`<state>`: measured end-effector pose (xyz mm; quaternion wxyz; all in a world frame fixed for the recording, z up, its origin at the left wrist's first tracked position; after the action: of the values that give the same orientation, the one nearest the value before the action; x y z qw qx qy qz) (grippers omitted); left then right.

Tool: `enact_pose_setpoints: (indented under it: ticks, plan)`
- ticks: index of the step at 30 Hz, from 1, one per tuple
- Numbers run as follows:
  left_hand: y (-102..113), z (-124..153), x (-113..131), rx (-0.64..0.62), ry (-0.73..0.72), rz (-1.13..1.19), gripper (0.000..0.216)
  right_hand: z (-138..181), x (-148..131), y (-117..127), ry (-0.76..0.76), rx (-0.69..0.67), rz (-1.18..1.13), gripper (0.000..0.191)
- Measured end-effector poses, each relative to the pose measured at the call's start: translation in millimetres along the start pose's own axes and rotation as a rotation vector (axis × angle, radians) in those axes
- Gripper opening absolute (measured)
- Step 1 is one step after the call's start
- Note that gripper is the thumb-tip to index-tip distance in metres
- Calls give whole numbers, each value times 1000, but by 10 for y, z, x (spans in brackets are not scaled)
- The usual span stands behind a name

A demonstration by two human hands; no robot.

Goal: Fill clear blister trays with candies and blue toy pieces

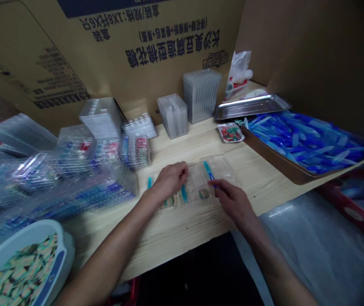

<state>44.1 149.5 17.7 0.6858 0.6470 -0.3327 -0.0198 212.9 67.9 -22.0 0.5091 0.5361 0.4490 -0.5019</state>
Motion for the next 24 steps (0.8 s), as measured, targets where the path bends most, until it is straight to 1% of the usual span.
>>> enact_pose_setpoints:
  ticks: [1, 2, 4, 5, 6, 7, 10, 11, 12, 14, 16, 18, 21, 24]
  plan:
    - [21, 26, -38, 27, 63, 174, 8, -35, 59, 41, -94, 45, -284, 31]
    - [6, 59, -53, 24, 119, 357, 10, -62, 105, 29, -193, 67, -553, 35]
    - [-77, 134, 19, -39, 180, 663, 17, -105, 109, -106, -363, 56, -978, 40]
    - [-102, 170, 90, -66, 180, 747, 18, -125, 83, -190, -425, 44, -1118, 41]
    - [-93, 201, 157, -56, 170, 773, 15, -147, 50, -272, -468, 33, -1218, 41]
    - [-50, 229, 207, -7, 155, 756, 11, -171, 16, -352, -490, 16, -1288, 41]
    - [130, 309, 298, 202, 102, 631, 3, -239, -49, -541, -474, -18, -1392, 42]
    - [154, 329, 320, 234, 84, 610, 4, -253, -52, -589, -462, -19, -1402, 42]
    - [149, 343, 339, 235, 68, 601, 5, -262, -49, -634, -454, -18, -1403, 42]
    - [83, 362, 361, 191, 53, 578, 8, -274, -43, -707, -430, -16, -1395, 44]
    - [10, 383, 351, 158, 67, 518, 12, -285, -50, -758, -387, -26, -1367, 44]
    - [-21, 408, 325, 168, 89, 475, 16, -297, -53, -783, -336, -27, -1324, 44]
    - [-12, 440, 317, 199, 87, 483, 27, -324, -56, -782, -246, -25, -1259, 45]
    - [6, 452, 355, 204, 49, 512, 24, -361, -50, -758, -167, -14, -1226, 48]
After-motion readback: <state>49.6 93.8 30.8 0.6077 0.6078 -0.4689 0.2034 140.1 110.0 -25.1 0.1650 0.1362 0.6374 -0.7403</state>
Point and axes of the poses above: each hand's wrist, its own z-axis away from the middle knuckle, its own y-axis out of the back of the hand, x = y × z, the point moved 8 cm from there along -z, towards the middle knuckle, and after that the axes turned 8 degrees about -z, right-handed, at the moved point
